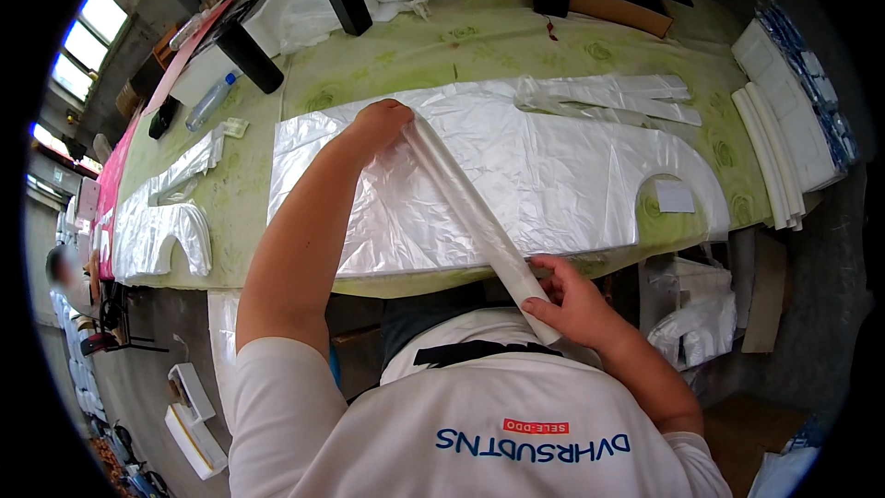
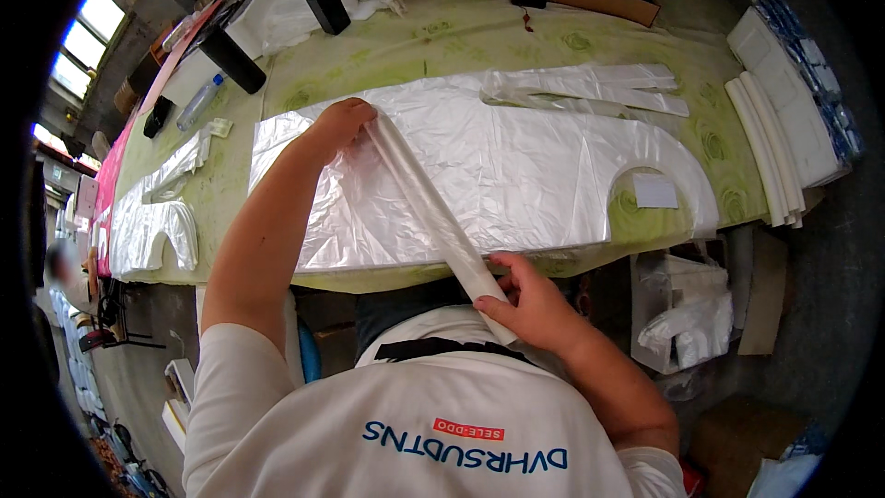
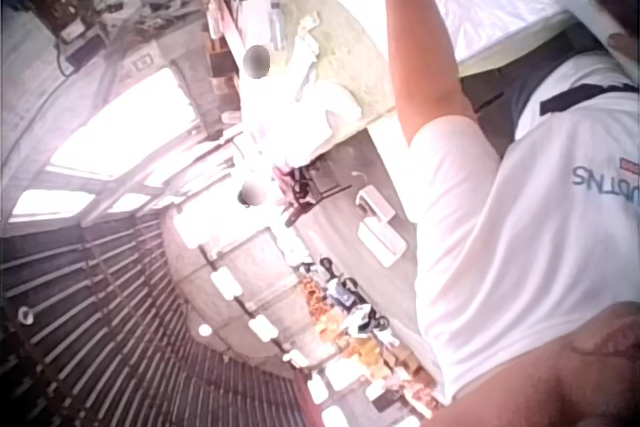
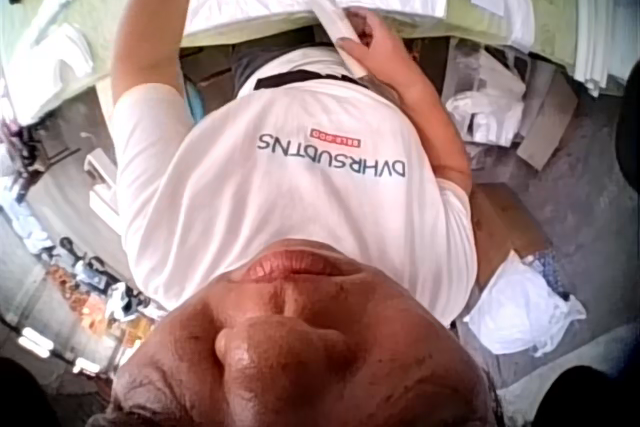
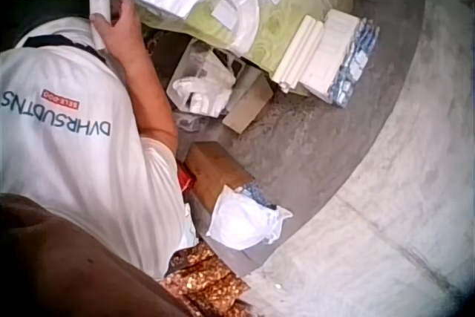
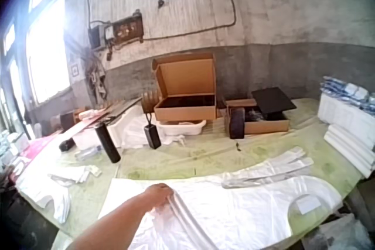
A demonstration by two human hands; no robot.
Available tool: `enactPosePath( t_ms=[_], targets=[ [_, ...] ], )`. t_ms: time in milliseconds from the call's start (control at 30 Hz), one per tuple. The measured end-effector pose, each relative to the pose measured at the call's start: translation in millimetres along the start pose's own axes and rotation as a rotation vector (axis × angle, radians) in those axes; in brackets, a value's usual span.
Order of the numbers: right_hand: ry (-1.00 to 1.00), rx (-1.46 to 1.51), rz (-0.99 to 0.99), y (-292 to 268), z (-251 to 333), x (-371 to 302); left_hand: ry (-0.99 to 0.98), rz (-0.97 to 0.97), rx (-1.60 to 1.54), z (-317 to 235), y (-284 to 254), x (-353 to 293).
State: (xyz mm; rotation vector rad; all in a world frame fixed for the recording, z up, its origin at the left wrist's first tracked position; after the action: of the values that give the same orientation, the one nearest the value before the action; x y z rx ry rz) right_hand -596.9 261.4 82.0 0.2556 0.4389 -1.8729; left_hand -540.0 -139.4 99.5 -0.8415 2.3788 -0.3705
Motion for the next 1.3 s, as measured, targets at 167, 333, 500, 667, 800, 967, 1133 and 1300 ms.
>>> enactPosePath(
  t_ms=[167, 333, 500, 667, 800, 967, 1133, 1300],
  targets=[
    [0.083, 0.102, 0.017, -19, -31, -34, 0.092, -0.087, 0.149, -6, 9, 10],
    [0.202, -0.003, 0.096, -45, -65, -89, 0.034, -0.085, 0.212, -8, 15, 12],
    [0.403, 0.096, 0.092, -67, -114, -159, 0.065, -0.063, 0.228, -8, 14, 17],
    [0.488, 0.035, 0.026, -88, -146, -204, 0.348, -0.159, 0.726, -18, 2, 43],
    [0.51, 0.055, -0.003, -86, -143, -205, 0.117, -0.175, 0.331, -19, -3, 56],
    [0.467, 0.114, -0.027, -84, -128, -199, 0.31, -0.465, -0.321, -25, -18, 25],
    [0.219, 0.074, -0.111, -105, -87, -172, 1.023, -0.204, 0.904, -4, 88, -122],
    [-0.053, -0.304, -0.204, -118, 1, -86, 0.961, 0.205, 0.852, 27, 117, -187]
  ],
)
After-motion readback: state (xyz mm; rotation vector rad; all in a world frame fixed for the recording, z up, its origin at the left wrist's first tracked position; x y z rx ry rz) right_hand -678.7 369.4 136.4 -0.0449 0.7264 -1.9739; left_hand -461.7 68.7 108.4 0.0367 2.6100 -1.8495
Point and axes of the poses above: each hand's wrist, its own x-axis towards the middle knuckle, its own y-axis out of the palm, z = x × y, the point moved 5 cm from there along x, towards the middle knuckle
